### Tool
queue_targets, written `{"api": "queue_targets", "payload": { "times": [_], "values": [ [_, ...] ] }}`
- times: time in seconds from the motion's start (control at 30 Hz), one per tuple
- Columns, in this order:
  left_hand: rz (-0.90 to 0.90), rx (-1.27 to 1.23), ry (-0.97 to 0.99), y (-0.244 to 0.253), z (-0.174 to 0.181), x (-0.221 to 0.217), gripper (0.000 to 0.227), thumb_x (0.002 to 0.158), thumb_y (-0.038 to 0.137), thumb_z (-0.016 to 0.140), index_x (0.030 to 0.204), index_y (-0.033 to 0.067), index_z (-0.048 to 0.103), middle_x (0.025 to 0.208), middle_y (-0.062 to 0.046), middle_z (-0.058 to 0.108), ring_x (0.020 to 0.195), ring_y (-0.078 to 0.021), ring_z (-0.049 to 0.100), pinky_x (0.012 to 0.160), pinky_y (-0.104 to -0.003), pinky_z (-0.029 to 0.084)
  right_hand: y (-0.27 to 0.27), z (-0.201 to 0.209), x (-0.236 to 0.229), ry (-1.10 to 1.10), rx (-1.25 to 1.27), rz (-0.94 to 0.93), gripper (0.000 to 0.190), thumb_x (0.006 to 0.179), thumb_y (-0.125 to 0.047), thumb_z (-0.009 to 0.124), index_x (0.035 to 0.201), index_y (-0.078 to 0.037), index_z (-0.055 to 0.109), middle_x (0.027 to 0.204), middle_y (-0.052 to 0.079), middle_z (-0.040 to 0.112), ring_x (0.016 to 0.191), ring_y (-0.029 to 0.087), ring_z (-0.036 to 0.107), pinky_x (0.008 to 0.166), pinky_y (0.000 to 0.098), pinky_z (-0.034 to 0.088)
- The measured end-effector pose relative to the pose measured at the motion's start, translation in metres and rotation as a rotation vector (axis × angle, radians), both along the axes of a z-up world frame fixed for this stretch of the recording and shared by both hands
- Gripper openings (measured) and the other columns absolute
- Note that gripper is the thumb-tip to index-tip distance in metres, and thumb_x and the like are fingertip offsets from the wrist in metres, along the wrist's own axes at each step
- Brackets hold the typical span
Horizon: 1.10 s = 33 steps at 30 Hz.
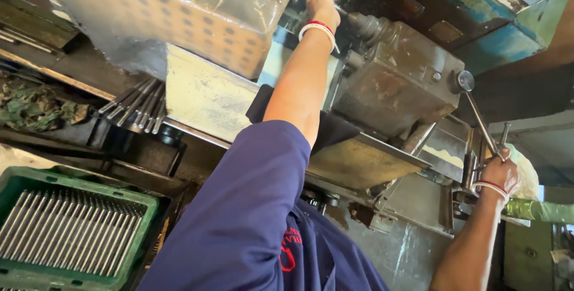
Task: The person repeatedly picks up cylindrical metal rods from green crates, inserts them into a press machine, operates the lever to process them, and returns the rods to the crates. The cycle continues with multiple rods throughout the clip.
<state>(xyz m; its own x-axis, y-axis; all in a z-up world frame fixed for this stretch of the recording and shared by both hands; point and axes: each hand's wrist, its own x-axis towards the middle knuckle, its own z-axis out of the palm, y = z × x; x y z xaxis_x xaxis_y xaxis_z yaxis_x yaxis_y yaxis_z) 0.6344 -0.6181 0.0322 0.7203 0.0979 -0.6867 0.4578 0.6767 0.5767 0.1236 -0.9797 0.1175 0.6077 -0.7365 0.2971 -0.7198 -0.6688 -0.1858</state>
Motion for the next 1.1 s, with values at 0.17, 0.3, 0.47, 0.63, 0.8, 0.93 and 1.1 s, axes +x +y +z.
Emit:
{"api": "queue_targets", "payload": {
  "times": [0.17,0.3,0.47,0.63,0.8,0.93,1.1],
  "values": [
    [0.033,0.141,-0.126,-0.006,-0.028,0.006,0.060,0.093,0.037,0.056,0.131,-0.0090,0.059,0.132,-0.030,0.064,0.119,-0.0403,0.064,0.104,-0.044,0.048,-0.004,-0.004,-0.002,0.010,0.033,-0.045,0.072,0.123,-0.046,0.032,0.088,-0.002,0.077,0.082,0.024,0.070,0.084,0.047,0.066,0.081,0.0561,0.048],
    [0.041,0.129,-0.150,-0.009,-0.046,0.014,0.067,0.087,0.048,0.064,0.130,-0.0036,0.063,0.133,-0.022,0.064,0.117,-0.0358,0.063,0.101,-0.043,0.047,-0.006,-0.007,-0.001,-0.018,0.028,-0.048,0.072,0.123,-0.046,0.033,0.089,-0.001,0.077,0.084,0.025,0.070,0.084,0.047,0.066,0.081,0.0562,0.048],
    [0.104,-0.030,-0.249,-0.009,-0.050,0.020,0.068,0.094,0.055,0.062,0.120,-0.0067,0.068,0.127,-0.021,0.070,0.117,-0.0324,0.062,0.102,-0.044,0.043,-0.004,-0.008,0.000,-0.044,0.020,-0.066,0.070,0.122,-0.047,0.035,0.091,-0.001,0.077,0.085,0.026,0.070,0.086,0.048,0.066,0.082,0.0562,0.048],
    [0.110,0.049,-0.158,-0.007,-0.045,0.012,0.063,0.096,0.055,0.058,0.114,-0.0019,0.076,0.119,-0.017,0.073,0.109,-0.0308,0.065,0.098,-0.042,0.048,-0.003,-0.006,0.001,-0.023,-0.030,-0.054,0.070,0.123,-0.047,0.036,0.091,0.001,0.076,0.087,0.027,0.070,0.086,0.050,0.065,0.079,0.0579,0.047],
    [0.297,-0.011,-0.114,-0.001,-0.033,0.000,0.052,0.091,0.041,0.068,0.117,-0.0041,0.067,0.118,-0.020,0.073,0.106,-0.0342,0.068,0.093,-0.045,0.052,0.003,-0.006,0.000,0.008,-0.049,-0.084,0.072,0.123,-0.048,0.036,0.091,0.004,0.074,0.086,0.029,0.069,0.086,0.051,0.064,0.078,0.0586,0.045],
    [0.386,-0.079,-0.169,-0.005,-0.021,0.002,0.049,0.101,0.037,0.059,0.130,-0.0019,0.059,0.132,-0.019,0.065,0.116,-0.0336,0.061,0.102,-0.045,0.045,0.018,-0.014,-0.005,0.003,0.054,-0.229,0.067,0.116,-0.049,0.033,0.095,0.002,0.072,0.081,0.031,0.067,0.079,0.050,0.066,0.070,0.0596,0.046],
    [0.469,-0.162,-0.041,-0.014,-0.020,-0.006,0.046,0.107,0.032,0.051,0.141,0.0013,0.051,0.142,-0.020,0.058,0.123,-0.0340,0.056,0.107,-0.045,0.043,0.012,-0.005,0.002,-0.014,-0.079,-0.096,0.074,0.122,-0.049,0.034,0.093,0.008,0.071,0.087,0.034,0.068,0.085,0.054,0.064,0.076,0.0624,0.044]
  ]
}}
